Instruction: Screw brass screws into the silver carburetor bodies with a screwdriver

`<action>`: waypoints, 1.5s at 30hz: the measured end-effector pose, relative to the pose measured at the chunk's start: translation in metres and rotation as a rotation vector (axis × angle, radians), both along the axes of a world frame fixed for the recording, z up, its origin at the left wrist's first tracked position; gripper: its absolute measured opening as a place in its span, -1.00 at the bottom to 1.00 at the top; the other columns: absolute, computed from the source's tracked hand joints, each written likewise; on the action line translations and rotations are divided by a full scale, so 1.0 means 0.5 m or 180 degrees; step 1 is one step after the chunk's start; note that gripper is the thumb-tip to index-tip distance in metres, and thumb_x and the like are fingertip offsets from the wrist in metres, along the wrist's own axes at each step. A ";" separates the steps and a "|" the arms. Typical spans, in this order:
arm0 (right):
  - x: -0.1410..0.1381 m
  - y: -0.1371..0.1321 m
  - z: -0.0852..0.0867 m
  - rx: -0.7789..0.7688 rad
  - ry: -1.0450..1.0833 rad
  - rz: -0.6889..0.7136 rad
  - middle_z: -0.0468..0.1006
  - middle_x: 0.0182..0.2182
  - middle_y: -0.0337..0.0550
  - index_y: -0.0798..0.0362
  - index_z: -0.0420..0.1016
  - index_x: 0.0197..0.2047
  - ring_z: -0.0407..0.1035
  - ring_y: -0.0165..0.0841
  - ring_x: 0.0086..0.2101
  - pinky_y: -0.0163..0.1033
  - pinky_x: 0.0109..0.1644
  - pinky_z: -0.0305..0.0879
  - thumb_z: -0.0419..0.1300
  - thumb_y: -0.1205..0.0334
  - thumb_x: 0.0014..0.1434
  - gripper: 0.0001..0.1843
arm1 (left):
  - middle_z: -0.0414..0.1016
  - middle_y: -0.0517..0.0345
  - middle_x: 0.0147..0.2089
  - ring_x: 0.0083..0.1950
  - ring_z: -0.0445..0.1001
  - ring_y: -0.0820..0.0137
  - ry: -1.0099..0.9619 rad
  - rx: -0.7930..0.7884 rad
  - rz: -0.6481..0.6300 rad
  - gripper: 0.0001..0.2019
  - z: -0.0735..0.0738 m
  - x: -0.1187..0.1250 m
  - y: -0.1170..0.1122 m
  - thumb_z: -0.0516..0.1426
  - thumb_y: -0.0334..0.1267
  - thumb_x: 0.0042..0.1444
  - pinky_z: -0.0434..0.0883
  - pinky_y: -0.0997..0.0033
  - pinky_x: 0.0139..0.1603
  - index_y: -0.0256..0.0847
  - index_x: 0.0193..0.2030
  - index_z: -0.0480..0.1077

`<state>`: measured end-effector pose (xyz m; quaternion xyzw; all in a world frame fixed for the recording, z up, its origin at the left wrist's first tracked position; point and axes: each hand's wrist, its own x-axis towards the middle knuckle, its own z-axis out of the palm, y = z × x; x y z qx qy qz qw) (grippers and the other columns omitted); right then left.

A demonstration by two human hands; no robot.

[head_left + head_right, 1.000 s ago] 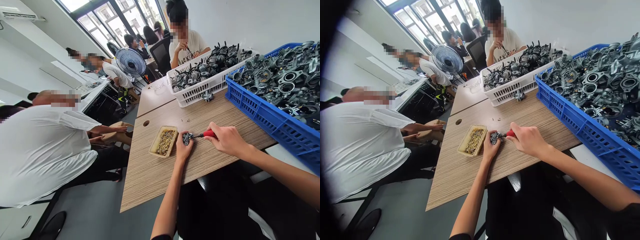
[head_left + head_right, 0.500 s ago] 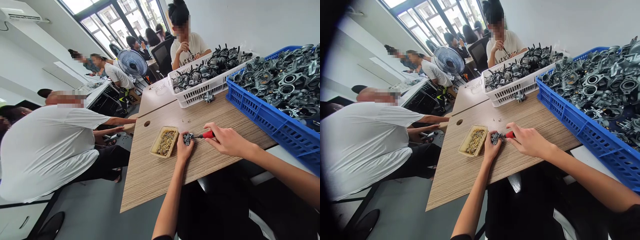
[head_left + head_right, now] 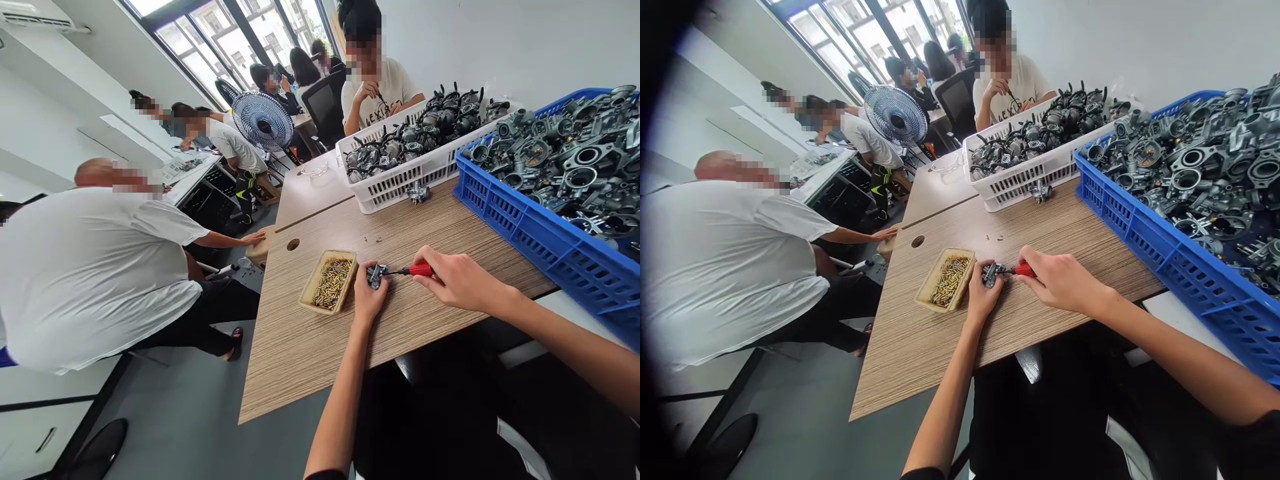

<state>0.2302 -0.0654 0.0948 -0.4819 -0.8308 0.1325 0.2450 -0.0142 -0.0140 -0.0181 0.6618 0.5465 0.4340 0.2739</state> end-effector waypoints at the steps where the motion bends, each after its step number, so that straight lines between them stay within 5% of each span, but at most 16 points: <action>1: 0.000 0.001 0.000 -0.0016 -0.0060 -0.0080 0.68 -0.31 -0.15 -0.02 0.29 -0.01 0.61 -0.17 -0.34 -0.25 -0.32 0.13 0.12 0.12 0.50 -0.87 | 0.58 0.15 -0.13 -0.14 0.56 0.32 -0.0007 -0.0008 0.0006 -0.67 0.000 0.000 0.000 0.22 -0.30 0.15 0.50 0.31 0.00 -0.11 0.07 0.38; 5: 0.002 0.004 0.002 -0.0090 -0.0226 -0.0339 0.66 -0.38 -0.17 -0.02 0.28 -0.05 0.61 -0.13 -0.36 -0.23 -0.34 0.08 0.13 0.03 0.51 -0.79 | 0.57 0.15 -0.13 -0.14 0.56 0.32 -0.0017 -0.0013 0.0026 -0.68 0.000 -0.001 -0.001 0.21 -0.28 0.16 0.50 0.30 0.01 -0.11 0.07 0.38; 11: 0.005 0.001 0.013 -0.0231 -0.0061 0.0025 0.69 -0.27 -0.15 -0.02 0.24 0.04 0.62 -0.17 -0.32 -0.24 -0.30 0.14 0.16 0.21 0.47 -0.84 | 0.57 0.15 -0.13 -0.11 0.57 0.31 0.0015 0.0052 0.0037 -0.69 0.001 0.001 -0.002 0.21 -0.29 0.16 0.50 0.28 0.05 -0.11 0.06 0.38; 17: 0.005 0.004 0.010 -0.0218 -0.0276 -0.0305 0.69 -0.34 -0.14 -0.01 0.26 -0.03 0.63 -0.11 -0.31 -0.23 -0.34 0.06 0.15 0.08 0.52 -0.82 | 0.58 0.13 -0.10 -0.10 0.57 0.31 0.0031 0.0036 0.0036 -0.68 -0.002 -0.002 -0.001 0.22 -0.30 0.16 0.50 0.29 0.05 -0.12 0.07 0.39; 23: 0.006 0.002 0.014 -0.0251 -0.0051 0.0100 0.71 -0.22 -0.13 -0.03 0.22 0.09 0.65 -0.13 -0.26 -0.25 -0.30 0.13 0.15 0.21 0.49 -0.81 | 0.58 0.11 -0.08 -0.07 0.58 0.31 0.0023 0.0112 0.0050 -0.68 -0.005 -0.002 0.001 0.21 -0.30 0.16 0.51 0.29 0.07 -0.13 0.07 0.39; 30: 0.002 0.004 0.013 -0.0269 -0.0385 -0.0298 0.69 -0.35 -0.13 0.00 0.24 -0.02 0.65 -0.08 -0.31 -0.23 -0.35 0.04 0.15 0.06 0.54 -0.79 | 0.58 0.10 -0.07 -0.06 0.59 0.30 0.0006 0.0117 0.0054 -0.67 -0.007 -0.003 0.001 0.21 -0.29 0.16 0.51 0.28 0.07 -0.13 0.07 0.40; 45: 0.001 0.003 0.014 -0.0302 -0.0476 -0.0351 0.70 -0.34 -0.13 0.01 0.26 0.01 0.66 -0.07 -0.30 -0.22 -0.35 0.06 0.14 0.05 0.55 -0.78 | 0.58 0.10 -0.07 -0.05 0.59 0.30 0.0037 0.0136 0.0039 -0.68 -0.005 -0.002 -0.001 0.21 -0.30 0.17 0.52 0.28 0.07 -0.12 0.07 0.39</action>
